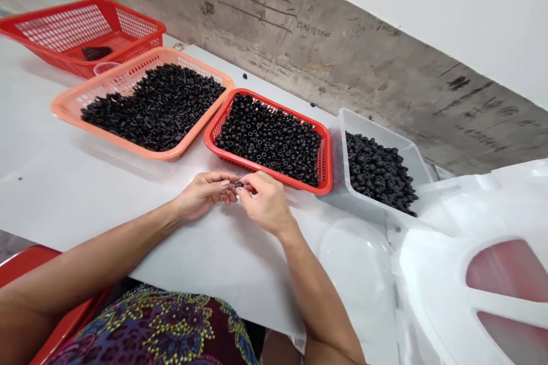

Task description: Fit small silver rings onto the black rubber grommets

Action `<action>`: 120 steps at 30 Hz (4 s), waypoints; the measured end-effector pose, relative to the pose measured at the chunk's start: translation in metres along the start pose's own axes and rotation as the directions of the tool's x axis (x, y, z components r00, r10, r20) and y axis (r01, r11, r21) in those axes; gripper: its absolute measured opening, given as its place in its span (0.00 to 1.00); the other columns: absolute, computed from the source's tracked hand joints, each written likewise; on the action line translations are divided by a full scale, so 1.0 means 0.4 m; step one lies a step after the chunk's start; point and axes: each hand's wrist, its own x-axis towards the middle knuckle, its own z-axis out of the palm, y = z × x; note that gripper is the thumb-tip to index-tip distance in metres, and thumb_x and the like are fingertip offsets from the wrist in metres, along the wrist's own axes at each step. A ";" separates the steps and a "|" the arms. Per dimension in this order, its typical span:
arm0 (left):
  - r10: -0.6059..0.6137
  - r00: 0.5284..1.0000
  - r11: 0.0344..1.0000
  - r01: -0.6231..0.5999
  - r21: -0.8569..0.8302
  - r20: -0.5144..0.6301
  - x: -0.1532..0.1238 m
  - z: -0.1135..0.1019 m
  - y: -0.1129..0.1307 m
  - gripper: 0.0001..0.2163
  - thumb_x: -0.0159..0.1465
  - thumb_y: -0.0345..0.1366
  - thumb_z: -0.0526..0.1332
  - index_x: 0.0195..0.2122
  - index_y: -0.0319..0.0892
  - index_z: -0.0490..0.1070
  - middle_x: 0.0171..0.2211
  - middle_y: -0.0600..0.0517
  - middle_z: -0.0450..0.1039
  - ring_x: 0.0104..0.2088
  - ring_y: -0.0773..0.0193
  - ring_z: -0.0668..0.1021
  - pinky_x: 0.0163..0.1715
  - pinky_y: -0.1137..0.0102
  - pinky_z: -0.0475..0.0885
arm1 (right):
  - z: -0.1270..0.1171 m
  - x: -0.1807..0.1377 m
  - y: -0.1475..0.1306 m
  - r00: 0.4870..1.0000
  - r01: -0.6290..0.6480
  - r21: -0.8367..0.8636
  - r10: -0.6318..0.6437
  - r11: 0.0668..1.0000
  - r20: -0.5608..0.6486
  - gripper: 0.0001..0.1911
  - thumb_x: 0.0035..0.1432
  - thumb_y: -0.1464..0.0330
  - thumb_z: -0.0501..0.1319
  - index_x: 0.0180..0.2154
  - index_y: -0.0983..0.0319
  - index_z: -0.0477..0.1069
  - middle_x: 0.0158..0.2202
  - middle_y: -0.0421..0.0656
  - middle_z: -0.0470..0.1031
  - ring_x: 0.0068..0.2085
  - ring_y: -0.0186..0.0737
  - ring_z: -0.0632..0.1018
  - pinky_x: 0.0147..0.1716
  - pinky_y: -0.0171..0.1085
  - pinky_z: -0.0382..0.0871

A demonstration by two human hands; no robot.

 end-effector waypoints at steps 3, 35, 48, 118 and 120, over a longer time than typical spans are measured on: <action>-0.024 1.000 0.998 0.023 -0.051 -0.010 0.001 -0.001 -0.004 0.12 0.50 0.34 0.71 0.35 0.36 0.77 0.28 0.48 0.77 0.26 0.66 0.77 0.27 0.71 0.69 | 0.076 -0.022 0.021 1.000 -0.009 0.016 0.009 1.000 -0.008 0.05 0.55 0.71 0.58 0.32 0.61 0.74 0.28 0.42 0.73 0.29 0.36 0.73 0.30 0.35 0.67; -0.041 0.996 0.996 0.047 0.080 -0.083 0.021 -0.024 -0.012 0.12 0.48 0.28 0.69 0.35 0.37 0.76 0.27 0.52 0.75 0.24 0.70 0.75 0.24 0.73 0.67 | 0.105 -0.049 0.104 0.966 -0.233 0.334 0.257 0.913 -0.029 0.10 0.57 0.68 0.57 0.37 0.60 0.77 0.35 0.44 0.78 0.35 0.39 0.77 0.36 0.39 0.73; -0.117 0.993 0.993 0.117 0.017 -0.008 0.016 -0.021 -0.019 0.11 0.49 0.29 0.70 0.33 0.36 0.74 0.27 0.52 0.74 0.25 0.69 0.77 0.25 0.73 0.68 | 0.079 -0.043 0.055 0.964 -0.258 0.415 0.264 0.873 0.042 0.04 0.53 0.69 0.62 0.31 0.60 0.75 0.29 0.41 0.76 0.32 0.38 0.75 0.36 0.38 0.71; 0.038 0.997 0.930 -0.013 0.366 -0.064 0.007 -0.001 -0.018 0.07 0.51 0.25 0.64 0.32 0.36 0.74 0.25 0.54 0.73 0.23 0.71 0.72 0.25 0.73 0.67 | 0.067 -0.071 0.050 0.998 -0.070 0.097 0.070 0.993 0.001 0.10 0.60 0.72 0.56 0.38 0.60 0.76 0.35 0.44 0.78 0.36 0.39 0.77 0.38 0.38 0.71; 0.047 0.997 0.926 -0.019 0.377 -0.064 0.008 0.000 -0.021 0.06 0.51 0.24 0.63 0.32 0.36 0.73 0.25 0.54 0.73 0.23 0.71 0.72 0.26 0.74 0.67 | 0.067 -0.072 0.046 0.999 -0.049 0.079 0.049 0.996 0.004 0.11 0.60 0.72 0.55 0.38 0.60 0.76 0.34 0.44 0.78 0.36 0.39 0.77 0.38 0.38 0.72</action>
